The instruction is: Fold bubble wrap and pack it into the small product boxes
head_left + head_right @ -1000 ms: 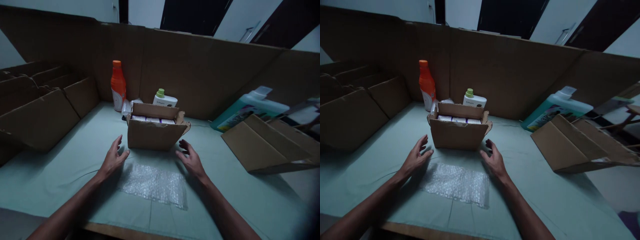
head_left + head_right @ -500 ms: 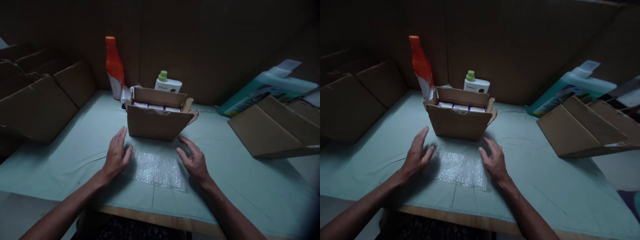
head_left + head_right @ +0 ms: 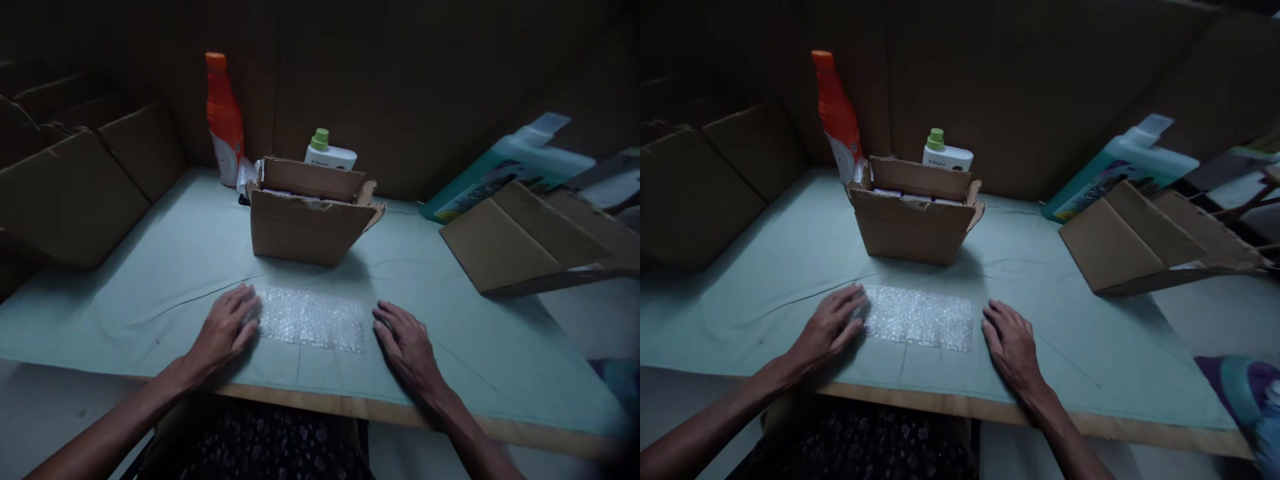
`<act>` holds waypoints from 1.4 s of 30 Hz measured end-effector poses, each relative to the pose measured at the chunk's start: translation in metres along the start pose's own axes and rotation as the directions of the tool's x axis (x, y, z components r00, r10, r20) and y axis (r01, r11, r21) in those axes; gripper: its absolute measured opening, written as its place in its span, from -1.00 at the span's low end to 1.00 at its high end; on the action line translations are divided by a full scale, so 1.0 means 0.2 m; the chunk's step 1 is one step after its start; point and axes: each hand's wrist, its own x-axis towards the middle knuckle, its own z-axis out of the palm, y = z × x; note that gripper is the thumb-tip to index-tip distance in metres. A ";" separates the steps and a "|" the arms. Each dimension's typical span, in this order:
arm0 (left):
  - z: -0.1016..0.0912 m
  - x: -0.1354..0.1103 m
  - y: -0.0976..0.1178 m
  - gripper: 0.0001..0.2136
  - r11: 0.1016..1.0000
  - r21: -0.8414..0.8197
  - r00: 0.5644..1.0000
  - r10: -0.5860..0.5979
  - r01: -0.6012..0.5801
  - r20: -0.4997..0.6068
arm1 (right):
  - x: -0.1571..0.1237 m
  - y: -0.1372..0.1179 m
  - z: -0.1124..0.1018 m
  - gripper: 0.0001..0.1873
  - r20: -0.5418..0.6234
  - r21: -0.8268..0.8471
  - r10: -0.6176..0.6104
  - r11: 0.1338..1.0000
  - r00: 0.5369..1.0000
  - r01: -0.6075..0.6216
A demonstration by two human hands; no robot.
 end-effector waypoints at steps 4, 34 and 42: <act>-0.01 0.03 0.01 -0.65 0.945 0.231 0.970 -0.210 0.234 -0.123 | 0.01 -0.08 0.03 -0.54 -0.019 0.012 0.065 0.998 0.998 -0.064; -0.65 0.88 0.28 -0.51 0.981 0.194 0.935 0.091 -0.025 -0.342 | 1.04 -0.38 -0.67 -0.38 0.020 0.485 -0.126 0.869 0.992 0.101; -0.77 1.24 0.23 -0.52 0.922 0.388 0.925 -0.139 -0.009 0.352 | 1.35 -0.36 -0.69 -0.41 0.666 0.358 -0.296 0.932 0.685 0.055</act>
